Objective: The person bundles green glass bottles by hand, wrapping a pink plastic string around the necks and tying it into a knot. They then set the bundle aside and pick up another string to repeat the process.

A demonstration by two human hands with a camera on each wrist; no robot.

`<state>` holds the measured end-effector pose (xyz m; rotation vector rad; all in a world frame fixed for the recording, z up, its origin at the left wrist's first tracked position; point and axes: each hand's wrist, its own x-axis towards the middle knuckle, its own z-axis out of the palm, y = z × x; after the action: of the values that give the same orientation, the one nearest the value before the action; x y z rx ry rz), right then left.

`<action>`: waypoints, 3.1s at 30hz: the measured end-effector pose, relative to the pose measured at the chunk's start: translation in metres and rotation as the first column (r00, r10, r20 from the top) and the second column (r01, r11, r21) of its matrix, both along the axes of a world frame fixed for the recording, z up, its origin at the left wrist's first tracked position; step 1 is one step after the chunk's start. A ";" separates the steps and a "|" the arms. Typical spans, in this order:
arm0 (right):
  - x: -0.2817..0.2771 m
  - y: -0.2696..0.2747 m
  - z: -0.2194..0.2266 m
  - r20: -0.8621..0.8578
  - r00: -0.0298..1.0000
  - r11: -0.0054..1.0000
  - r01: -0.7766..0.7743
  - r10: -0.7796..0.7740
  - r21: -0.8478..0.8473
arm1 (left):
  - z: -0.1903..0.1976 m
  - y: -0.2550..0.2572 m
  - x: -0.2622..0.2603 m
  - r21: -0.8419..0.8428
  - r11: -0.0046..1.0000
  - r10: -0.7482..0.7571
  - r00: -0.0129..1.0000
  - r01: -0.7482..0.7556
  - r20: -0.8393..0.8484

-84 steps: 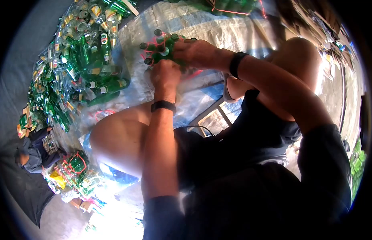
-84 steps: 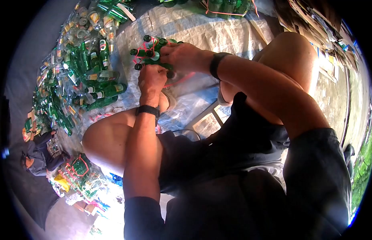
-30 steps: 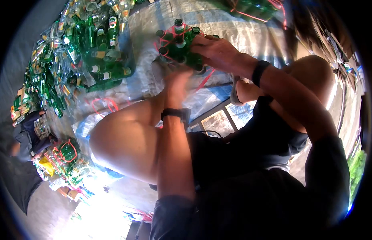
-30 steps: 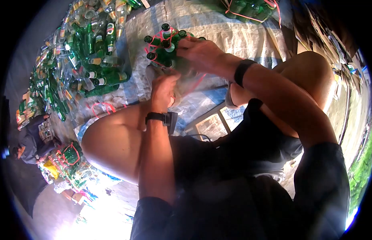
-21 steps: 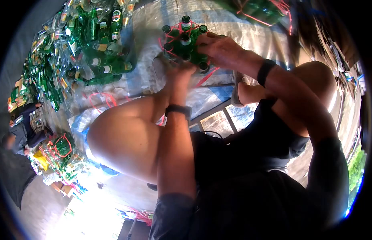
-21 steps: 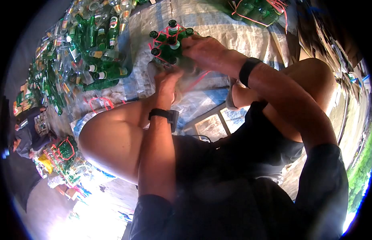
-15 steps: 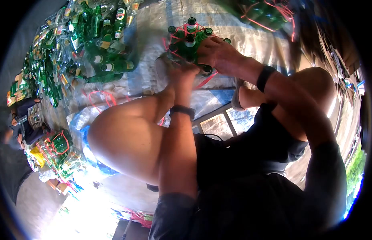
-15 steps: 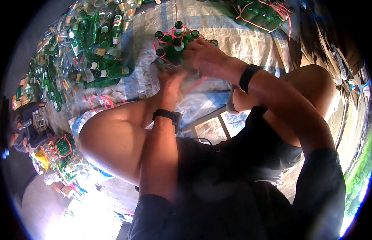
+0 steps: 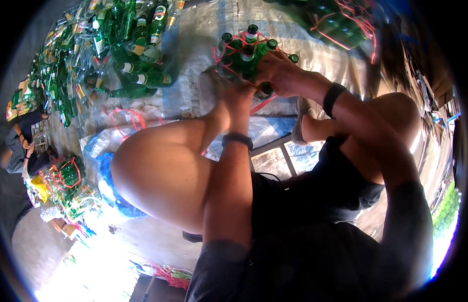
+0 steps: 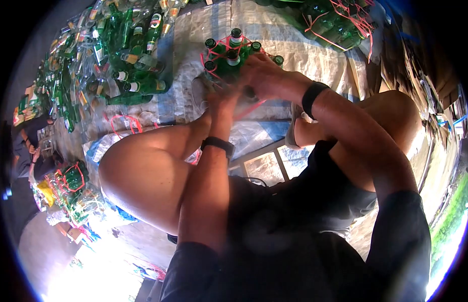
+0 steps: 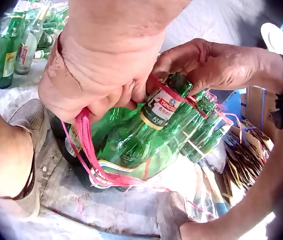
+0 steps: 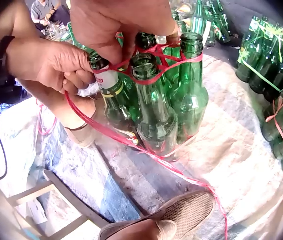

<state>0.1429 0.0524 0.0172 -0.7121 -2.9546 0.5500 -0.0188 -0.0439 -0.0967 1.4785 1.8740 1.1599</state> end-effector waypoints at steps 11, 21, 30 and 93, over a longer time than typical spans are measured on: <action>-0.002 0.003 0.020 0.108 0.988 0.982 -0.126 0.111 0.138 | -0.011 0.001 0.001 -0.028 0.999 -0.037 0.999 0.036 -0.034; -0.010 0.008 0.032 0.125 0.984 0.978 -0.145 0.127 0.150 | 0.012 0.002 0.003 -0.083 0.994 -0.072 0.997 0.071 -0.004; -0.016 0.009 0.052 0.100 0.985 0.981 -0.150 0.138 0.121 | -0.021 0.008 0.015 0.128 0.984 0.022 0.806 -0.121 0.591; 0.022 0.045 0.028 0.085 0.991 0.967 0.081 -0.105 0.242 | 0.027 0.000 0.027 -0.093 0.995 0.027 0.995 -0.018 0.098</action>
<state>0.1648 0.0971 0.0447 -0.8668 -2.9832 0.1524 0.0084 -0.0443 -0.0700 1.3291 1.8559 1.1204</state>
